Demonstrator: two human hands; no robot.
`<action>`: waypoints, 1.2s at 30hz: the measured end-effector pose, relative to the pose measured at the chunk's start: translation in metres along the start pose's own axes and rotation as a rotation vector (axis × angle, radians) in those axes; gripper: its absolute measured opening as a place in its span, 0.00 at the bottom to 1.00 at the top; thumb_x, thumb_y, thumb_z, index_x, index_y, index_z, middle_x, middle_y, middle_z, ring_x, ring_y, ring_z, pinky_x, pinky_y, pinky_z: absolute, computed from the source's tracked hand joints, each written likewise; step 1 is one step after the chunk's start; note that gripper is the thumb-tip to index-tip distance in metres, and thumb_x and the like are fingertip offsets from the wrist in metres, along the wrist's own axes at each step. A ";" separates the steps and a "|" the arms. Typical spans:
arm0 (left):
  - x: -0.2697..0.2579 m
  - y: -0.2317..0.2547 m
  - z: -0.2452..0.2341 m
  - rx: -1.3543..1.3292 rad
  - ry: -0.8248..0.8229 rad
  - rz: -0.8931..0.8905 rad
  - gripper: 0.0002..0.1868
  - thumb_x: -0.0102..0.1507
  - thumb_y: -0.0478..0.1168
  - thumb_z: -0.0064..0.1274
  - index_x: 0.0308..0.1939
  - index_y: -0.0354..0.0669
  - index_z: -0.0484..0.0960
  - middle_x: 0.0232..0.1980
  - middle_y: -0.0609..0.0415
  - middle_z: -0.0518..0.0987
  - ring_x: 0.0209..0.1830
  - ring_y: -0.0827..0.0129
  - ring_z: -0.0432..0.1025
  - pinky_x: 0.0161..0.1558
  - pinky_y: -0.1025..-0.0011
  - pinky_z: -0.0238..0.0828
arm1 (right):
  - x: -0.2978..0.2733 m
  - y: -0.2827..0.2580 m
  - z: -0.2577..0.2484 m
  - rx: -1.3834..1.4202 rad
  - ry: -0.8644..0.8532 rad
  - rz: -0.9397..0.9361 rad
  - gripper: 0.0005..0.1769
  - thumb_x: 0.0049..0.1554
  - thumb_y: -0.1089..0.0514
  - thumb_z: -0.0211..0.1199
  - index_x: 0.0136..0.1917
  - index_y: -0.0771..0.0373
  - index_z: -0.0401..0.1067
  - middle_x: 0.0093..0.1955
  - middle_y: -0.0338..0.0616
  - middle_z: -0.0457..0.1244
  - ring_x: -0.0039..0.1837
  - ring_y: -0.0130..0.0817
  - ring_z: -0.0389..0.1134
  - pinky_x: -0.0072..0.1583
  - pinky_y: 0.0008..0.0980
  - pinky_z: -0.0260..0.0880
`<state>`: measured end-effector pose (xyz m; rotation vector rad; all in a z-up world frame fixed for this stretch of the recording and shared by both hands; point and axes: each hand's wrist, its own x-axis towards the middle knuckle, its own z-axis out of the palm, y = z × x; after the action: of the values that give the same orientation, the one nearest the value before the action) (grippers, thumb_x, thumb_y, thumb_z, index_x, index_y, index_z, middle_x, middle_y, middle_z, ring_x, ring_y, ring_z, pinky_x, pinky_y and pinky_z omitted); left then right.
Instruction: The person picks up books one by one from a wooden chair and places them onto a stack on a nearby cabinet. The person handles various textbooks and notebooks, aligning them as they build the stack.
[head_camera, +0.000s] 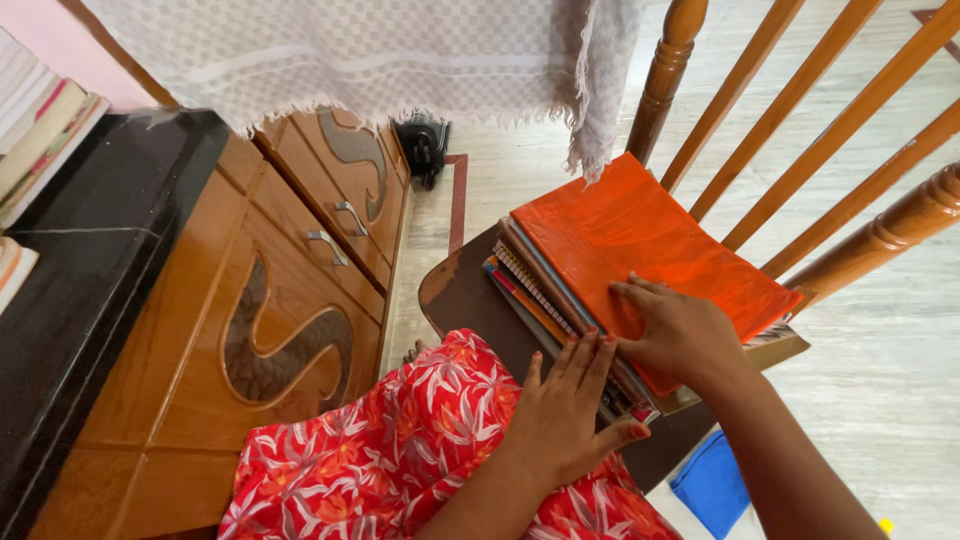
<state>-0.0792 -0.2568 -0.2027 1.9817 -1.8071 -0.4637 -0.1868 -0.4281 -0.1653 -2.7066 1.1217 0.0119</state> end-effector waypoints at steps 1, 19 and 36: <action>-0.001 -0.003 0.003 -0.014 -0.009 0.000 0.59 0.61 0.80 0.28 0.83 0.42 0.44 0.84 0.41 0.48 0.84 0.50 0.39 0.73 0.35 0.31 | 0.001 -0.003 -0.006 0.002 -0.019 0.016 0.42 0.46 0.31 0.66 0.72 0.39 0.65 0.79 0.30 0.55 0.71 0.36 0.64 0.63 0.43 0.70; -0.002 -0.016 0.002 -0.275 0.050 -0.065 0.56 0.64 0.77 0.26 0.81 0.37 0.46 0.84 0.40 0.51 0.84 0.48 0.44 0.73 0.36 0.39 | -0.003 -0.035 -0.009 -0.121 0.017 -0.176 0.30 0.57 0.50 0.60 0.70 0.53 0.59 0.53 0.54 0.69 0.48 0.52 0.73 0.47 0.48 0.73; 0.007 -0.061 0.029 -1.277 0.123 -0.391 0.38 0.64 0.72 0.32 0.62 0.48 0.70 0.51 0.53 0.80 0.44 0.69 0.75 0.44 0.70 0.73 | -0.054 -0.084 -0.033 0.057 -0.169 -0.247 0.18 0.54 0.50 0.60 0.57 0.51 0.63 0.39 0.47 0.70 0.44 0.54 0.72 0.45 0.54 0.70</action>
<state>-0.0408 -0.2613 -0.2584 1.3063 -0.6264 -1.1913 -0.1689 -0.3392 -0.1126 -2.7137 0.7264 0.1647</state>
